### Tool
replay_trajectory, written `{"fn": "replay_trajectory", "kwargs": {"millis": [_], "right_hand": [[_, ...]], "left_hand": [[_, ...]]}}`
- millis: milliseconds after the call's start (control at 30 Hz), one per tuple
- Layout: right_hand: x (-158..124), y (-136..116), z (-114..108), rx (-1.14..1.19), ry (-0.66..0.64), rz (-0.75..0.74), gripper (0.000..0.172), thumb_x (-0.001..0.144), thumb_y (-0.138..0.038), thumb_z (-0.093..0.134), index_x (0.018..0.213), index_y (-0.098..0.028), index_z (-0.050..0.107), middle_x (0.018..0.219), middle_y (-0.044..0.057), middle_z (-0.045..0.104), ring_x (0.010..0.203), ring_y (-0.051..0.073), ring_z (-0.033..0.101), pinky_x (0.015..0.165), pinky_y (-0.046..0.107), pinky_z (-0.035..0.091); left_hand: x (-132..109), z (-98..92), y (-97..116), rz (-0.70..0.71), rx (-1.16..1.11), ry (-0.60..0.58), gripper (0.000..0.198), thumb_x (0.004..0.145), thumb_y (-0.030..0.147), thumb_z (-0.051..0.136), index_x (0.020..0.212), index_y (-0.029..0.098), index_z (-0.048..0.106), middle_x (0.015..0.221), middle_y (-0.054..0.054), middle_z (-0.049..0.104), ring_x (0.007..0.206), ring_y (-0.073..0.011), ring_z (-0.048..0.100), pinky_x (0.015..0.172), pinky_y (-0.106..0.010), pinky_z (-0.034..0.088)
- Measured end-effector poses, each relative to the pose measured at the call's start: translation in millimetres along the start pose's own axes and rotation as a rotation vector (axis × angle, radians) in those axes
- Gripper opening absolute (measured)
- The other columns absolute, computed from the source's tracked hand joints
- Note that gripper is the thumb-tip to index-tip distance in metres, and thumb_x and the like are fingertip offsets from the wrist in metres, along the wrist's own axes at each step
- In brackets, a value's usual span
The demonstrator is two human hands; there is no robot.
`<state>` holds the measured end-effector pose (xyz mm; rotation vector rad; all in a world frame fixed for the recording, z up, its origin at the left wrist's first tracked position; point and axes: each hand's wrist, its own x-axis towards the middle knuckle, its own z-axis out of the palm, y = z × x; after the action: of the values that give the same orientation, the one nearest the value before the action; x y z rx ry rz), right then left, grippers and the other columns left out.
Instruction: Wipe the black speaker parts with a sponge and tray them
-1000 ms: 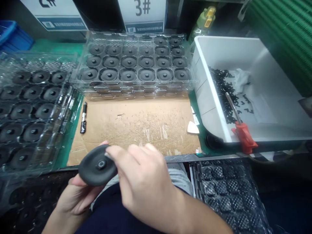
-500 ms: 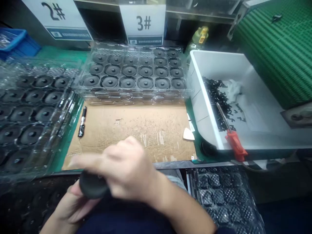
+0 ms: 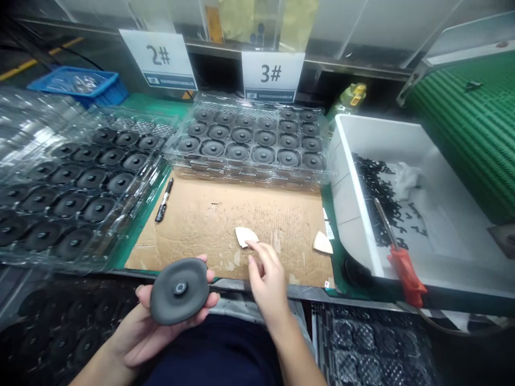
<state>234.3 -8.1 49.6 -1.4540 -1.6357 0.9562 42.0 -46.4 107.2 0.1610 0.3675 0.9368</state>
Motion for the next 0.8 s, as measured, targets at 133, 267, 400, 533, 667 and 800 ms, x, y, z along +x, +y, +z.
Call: {"fn": "replay_trajectory", "kwargs": {"millis": [133, 267, 400, 533, 667, 800], "right_hand": [[-9.0, -18.6, -9.7, 0.088, -0.104, -0.029, 0.024, 0.089, -0.02, 0.044, 0.106, -0.024, 0.062, 0.088, 0.002, 0.06, 0.076, 0.011, 0.056, 0.065, 0.022, 0.044], [-19.7, -22.6, -10.2, 0.135, -0.12, -0.035, 0.024, 0.089, -0.018, 0.045, 0.103, -0.026, 0.063, 0.086, 0.0, 0.061, 0.079, 0.011, 0.057, 0.069, 0.021, 0.044], [-36.1, -25.6, -19.5, 0.152, -0.076, -0.024, 0.022, 0.089, -0.019, 0.047, 0.103, -0.027, 0.063, 0.085, -0.001, 0.06, 0.077, 0.01, 0.056, 0.068, 0.019, 0.043], [-60.2, -38.3, -35.0, 0.263, 0.087, -0.032, 0.018, 0.087, -0.021, 0.054, 0.102, -0.03, 0.062, 0.087, -0.002, 0.057, 0.078, 0.008, 0.053, 0.069, 0.017, 0.043], [-78.1, -58.5, -46.5, 0.423, 0.052, -0.076, 0.032, 0.086, -0.02, 0.057, 0.114, -0.035, 0.053, 0.088, -0.002, 0.058, 0.076, 0.007, 0.053, 0.068, 0.017, 0.043], [-75.0, -76.8, -56.0, 0.42, -0.288, -0.018, 0.026, 0.083, -0.021, 0.061, 0.108, -0.031, 0.061, 0.085, -0.002, 0.062, 0.071, 0.007, 0.053, 0.065, 0.018, 0.043]], "left_hand": [[-2.2, 5.9, -4.1, -0.011, 0.052, -0.081, 0.051, 0.08, 0.056, 0.045, 0.121, 0.026, 0.055, 0.119, -0.005, 0.06, 0.103, -0.0237, 0.06, 0.087, -0.03, 0.049], [-4.6, 9.0, -9.4, 0.155, 0.508, -0.091, 0.054, 0.081, 0.053, 0.049, 0.13, 0.031, 0.043, 0.12, -0.006, 0.056, 0.095, -0.0216, 0.062, 0.081, -0.031, 0.051], [-8.2, 7.9, -17.4, 0.652, 1.505, -0.075, 0.079, 0.072, 0.02, 0.069, 0.138, 0.028, 0.026, 0.127, -0.009, 0.047, 0.114, -0.0209, 0.048, 0.099, -0.032, 0.038], [-15.2, 11.3, -27.6, 0.765, 1.742, -0.056, 0.092, 0.07, 0.014, 0.069, 0.141, 0.016, 0.009, 0.121, -0.013, 0.05, 0.113, -0.018, 0.049, 0.1, -0.03, 0.037], [-22.4, 15.5, -32.5, 0.696, 1.722, -0.047, 0.089, 0.071, 0.021, 0.07, 0.14, 0.021, 0.013, 0.122, -0.011, 0.05, 0.113, -0.0181, 0.05, 0.1, -0.031, 0.038], [-26.4, 16.7, -30.4, 0.583, 1.63, -0.035, 0.088, 0.07, 0.031, 0.072, 0.138, 0.027, 0.017, 0.119, -0.007, 0.051, 0.111, -0.0178, 0.05, 0.099, -0.029, 0.037]]}}
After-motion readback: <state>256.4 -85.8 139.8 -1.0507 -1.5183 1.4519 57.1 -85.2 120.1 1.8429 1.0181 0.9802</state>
